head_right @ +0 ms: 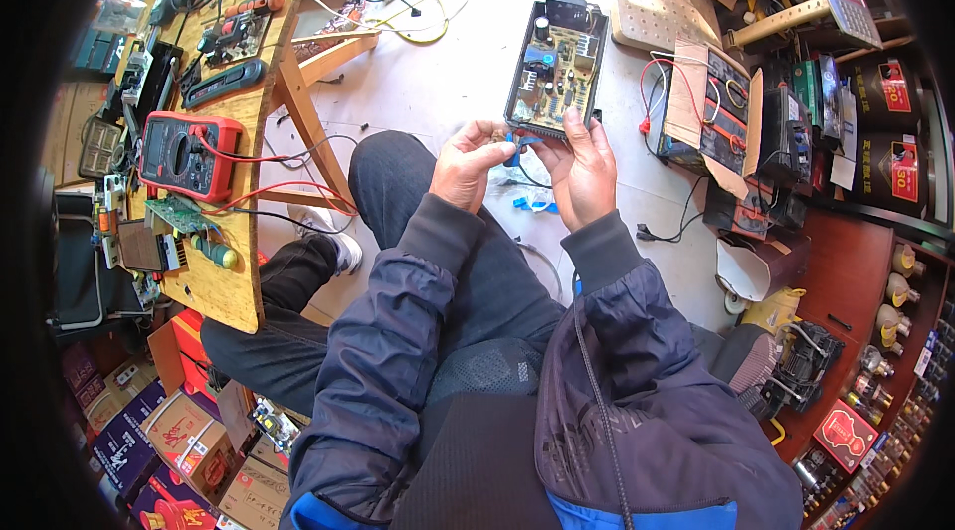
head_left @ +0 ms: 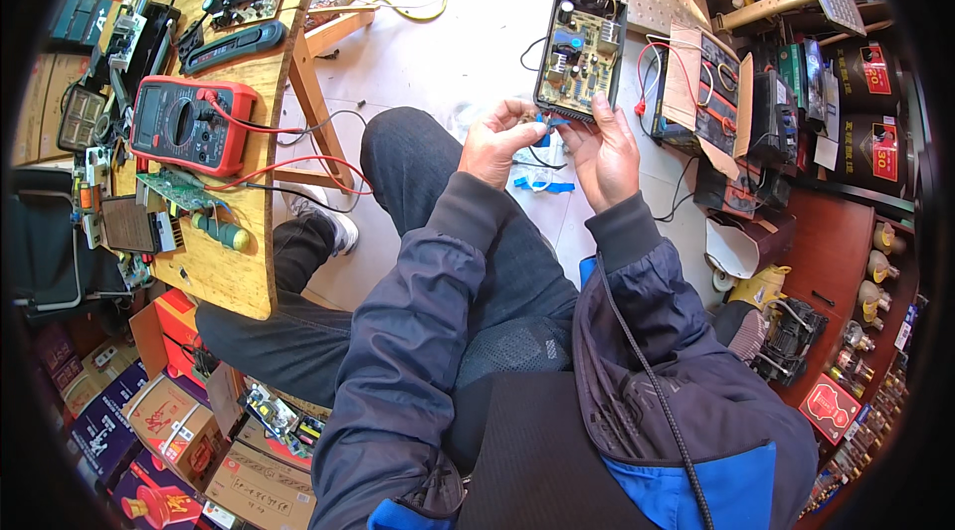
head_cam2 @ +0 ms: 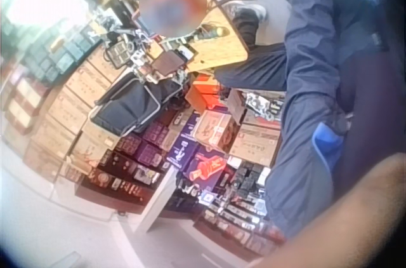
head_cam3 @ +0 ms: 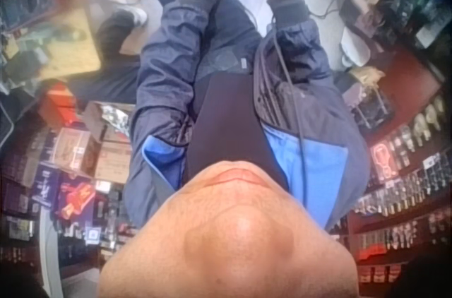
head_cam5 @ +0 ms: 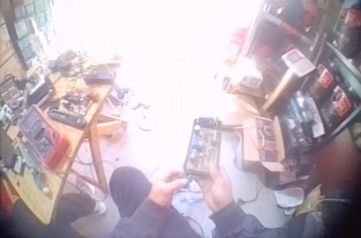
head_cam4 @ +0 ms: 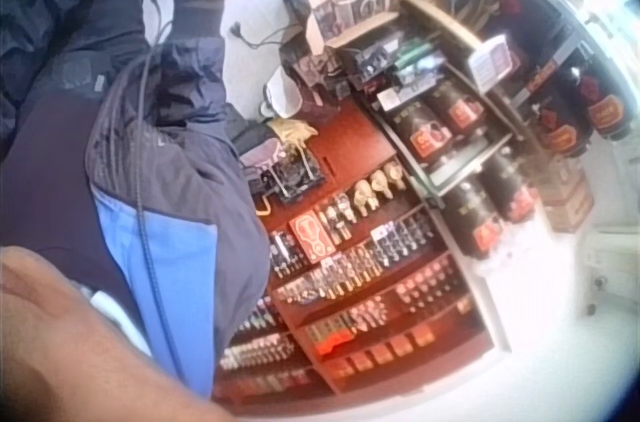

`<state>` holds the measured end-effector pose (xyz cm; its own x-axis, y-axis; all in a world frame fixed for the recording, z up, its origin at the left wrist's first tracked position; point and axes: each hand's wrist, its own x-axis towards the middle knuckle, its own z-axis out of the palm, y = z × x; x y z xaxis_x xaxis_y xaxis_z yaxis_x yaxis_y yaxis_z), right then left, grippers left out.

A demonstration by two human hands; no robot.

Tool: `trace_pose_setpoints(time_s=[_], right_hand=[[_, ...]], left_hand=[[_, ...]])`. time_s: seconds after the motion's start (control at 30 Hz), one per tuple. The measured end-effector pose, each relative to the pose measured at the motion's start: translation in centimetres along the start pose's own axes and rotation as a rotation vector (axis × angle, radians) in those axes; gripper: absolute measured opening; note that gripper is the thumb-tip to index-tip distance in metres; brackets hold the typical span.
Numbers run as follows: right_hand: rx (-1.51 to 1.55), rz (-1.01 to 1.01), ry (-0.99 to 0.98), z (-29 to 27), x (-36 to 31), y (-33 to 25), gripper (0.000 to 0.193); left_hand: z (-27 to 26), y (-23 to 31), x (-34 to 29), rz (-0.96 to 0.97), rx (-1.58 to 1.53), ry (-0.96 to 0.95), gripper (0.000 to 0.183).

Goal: The person uses a screwdriver to remove screws from a black power adapter, opens the casing, and inspects the internal circuit board. They then use a multimeter to test the adapter's plug and internal components.

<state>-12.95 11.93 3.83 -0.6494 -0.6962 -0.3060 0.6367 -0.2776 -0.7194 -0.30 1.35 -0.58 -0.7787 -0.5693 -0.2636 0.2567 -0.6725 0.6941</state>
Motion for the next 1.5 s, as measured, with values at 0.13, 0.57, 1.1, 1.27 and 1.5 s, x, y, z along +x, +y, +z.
trace_pose_setpoints(time_s=[0.13,0.57,1.1,1.27,1.5], right_hand=[[-0.005,-0.001,0.006,0.0,-0.1,0.0,0.031],[-0.077,-0.077,0.018,0.4,-0.5,-0.1,0.031],[-0.054,-0.102,0.046,-2.6,2.2,-5.8,0.036],[-0.031,-0.202,0.005,-2.8,1.8,-9.5,0.042],[-0.022,-0.256,0.010,-2.0,1.6,-11.5,0.046]], left_hand=[[-0.1,-0.1,0.1,0.004,-0.002,-0.017,0.027],[0.1,-0.1,0.0,-0.019,0.069,0.019,0.029],[-0.8,0.6,0.5,0.142,-0.096,0.345,0.045],[-0.2,0.8,0.4,0.105,-0.029,0.380,0.044],[0.0,1.0,0.3,0.095,-0.014,0.399,0.046]])
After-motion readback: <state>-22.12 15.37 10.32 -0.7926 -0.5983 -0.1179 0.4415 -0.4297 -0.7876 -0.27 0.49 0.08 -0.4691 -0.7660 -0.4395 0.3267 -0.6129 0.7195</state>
